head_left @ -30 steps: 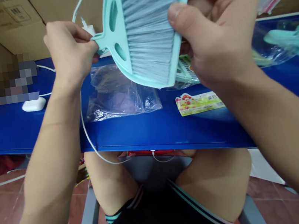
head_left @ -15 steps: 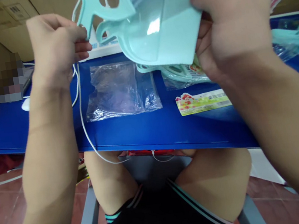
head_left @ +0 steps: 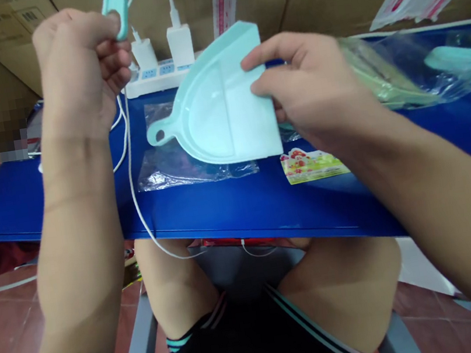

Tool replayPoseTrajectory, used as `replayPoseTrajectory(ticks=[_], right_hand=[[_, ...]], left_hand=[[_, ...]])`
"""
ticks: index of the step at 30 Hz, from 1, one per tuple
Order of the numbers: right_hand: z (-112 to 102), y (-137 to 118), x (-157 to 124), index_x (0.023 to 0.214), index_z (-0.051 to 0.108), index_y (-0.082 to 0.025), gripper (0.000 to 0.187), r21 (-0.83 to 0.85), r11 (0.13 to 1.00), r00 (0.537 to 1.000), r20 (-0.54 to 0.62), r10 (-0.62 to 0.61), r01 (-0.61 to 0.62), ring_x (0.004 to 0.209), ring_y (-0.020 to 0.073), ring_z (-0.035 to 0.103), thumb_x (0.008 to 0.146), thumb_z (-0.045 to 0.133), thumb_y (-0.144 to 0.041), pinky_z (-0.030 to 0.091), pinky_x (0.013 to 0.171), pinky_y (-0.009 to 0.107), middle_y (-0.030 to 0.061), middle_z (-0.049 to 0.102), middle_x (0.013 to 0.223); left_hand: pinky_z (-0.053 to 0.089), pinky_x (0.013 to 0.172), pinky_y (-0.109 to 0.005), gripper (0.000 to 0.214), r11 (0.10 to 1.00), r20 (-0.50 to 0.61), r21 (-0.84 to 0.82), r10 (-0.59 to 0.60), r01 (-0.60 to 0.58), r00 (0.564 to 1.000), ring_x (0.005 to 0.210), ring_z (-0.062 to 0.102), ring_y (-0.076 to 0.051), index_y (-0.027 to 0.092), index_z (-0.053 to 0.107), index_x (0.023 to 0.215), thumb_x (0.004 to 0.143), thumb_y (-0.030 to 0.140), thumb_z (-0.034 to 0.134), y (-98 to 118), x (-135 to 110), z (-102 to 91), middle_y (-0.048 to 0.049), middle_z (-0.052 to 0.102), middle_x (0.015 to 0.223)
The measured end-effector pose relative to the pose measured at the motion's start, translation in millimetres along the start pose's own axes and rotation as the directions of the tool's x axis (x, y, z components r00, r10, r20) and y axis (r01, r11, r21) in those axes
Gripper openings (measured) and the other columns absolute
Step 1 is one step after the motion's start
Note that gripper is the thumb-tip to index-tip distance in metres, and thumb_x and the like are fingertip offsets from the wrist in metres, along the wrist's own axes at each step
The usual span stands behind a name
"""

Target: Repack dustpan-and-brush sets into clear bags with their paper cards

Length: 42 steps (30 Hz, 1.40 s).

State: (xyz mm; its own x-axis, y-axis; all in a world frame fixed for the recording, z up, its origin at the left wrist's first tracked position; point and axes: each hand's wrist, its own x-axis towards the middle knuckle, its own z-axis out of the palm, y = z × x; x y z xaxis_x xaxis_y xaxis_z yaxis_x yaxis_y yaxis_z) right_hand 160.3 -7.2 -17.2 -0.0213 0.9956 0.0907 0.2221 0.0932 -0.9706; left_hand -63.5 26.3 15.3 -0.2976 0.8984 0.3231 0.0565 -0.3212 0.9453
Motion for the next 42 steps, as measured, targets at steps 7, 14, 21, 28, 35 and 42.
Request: replayPoseTrajectory(ticks=[7,14,21,28,35,42], right_hand=[[-4,9,-5,0.113,0.067,-0.016,0.026,-0.455,0.880,0.966,0.259,-0.017,0.138,0.052,0.0087,0.039,0.089,0.058,-0.013,0.032,0.060,0.026,-0.0062,0.038,0.050],[-11,15,-3,0.130,0.068,-0.020,0.041,-0.572,0.760,0.901,0.432,-0.041,0.309,0.059,0.0119,0.046,0.091,0.055,-0.025,0.036,0.067,0.029,-0.0025,0.051,0.057],[-7,16,-6,0.140,0.068,-0.019,0.046,-0.546,0.757,0.856,0.515,-0.035,0.359,0.055,0.0098,0.045,0.098,0.051,-0.029,0.036,0.064,0.027,-0.0002,0.063,0.068],[-2,14,-9,0.152,0.065,-0.021,0.054,-0.556,0.710,0.820,0.570,-0.054,0.433,0.078,0.0146,0.058,0.102,0.045,-0.028,0.046,0.086,0.029,0.0075,0.075,0.098],[4,21,-9,0.156,0.061,-0.022,0.058,-0.515,0.685,0.783,0.608,-0.132,0.516,0.117,0.0200,0.066,0.104,0.035,-0.026,0.048,0.102,0.031,0.0089,0.069,0.140],[11,23,-13,0.162,0.054,-0.028,0.060,-0.586,0.634,0.805,0.584,-0.101,0.505,0.110,0.0231,0.061,0.107,0.036,-0.044,0.044,0.092,0.032,0.0124,0.069,0.119]], left_hand=[[0.039,0.048,-0.022,0.036,1.000,0.011,0.008,-0.004,0.004,1.000,0.055,0.050,-0.008,0.020,0.047,0.063,0.090,0.000,0.060,1,-2,1.0,-0.0013,0.050,0.063],[0.037,0.047,-0.015,0.034,0.999,0.029,-0.040,-0.012,0.014,1.000,0.054,0.049,-0.005,0.019,0.048,0.066,0.094,0.001,0.056,2,-1,1.4,0.0004,0.051,0.062],[0.037,0.048,-0.011,0.034,0.996,0.001,-0.084,-0.029,0.029,1.000,0.053,0.047,-0.002,0.018,0.050,0.070,0.099,0.000,0.050,7,-4,1.6,0.0017,0.052,0.064],[0.037,0.047,-0.014,0.034,0.996,-0.003,-0.087,-0.023,0.023,1.000,0.052,0.046,-0.004,0.018,0.051,0.068,0.097,0.000,0.053,6,-2,2.4,0.0008,0.051,0.063],[0.042,0.052,-0.018,0.029,0.999,-0.018,-0.041,-0.001,0.000,1.000,0.056,0.044,-0.006,0.019,0.054,0.068,0.093,0.005,0.062,6,-3,2.2,-0.0011,0.053,0.067],[0.038,0.047,-0.016,0.035,0.998,-0.007,-0.063,-0.009,0.008,1.000,0.053,0.044,-0.004,0.019,0.053,0.066,0.095,0.002,0.059,5,-3,2.5,-0.0007,0.051,0.066]])
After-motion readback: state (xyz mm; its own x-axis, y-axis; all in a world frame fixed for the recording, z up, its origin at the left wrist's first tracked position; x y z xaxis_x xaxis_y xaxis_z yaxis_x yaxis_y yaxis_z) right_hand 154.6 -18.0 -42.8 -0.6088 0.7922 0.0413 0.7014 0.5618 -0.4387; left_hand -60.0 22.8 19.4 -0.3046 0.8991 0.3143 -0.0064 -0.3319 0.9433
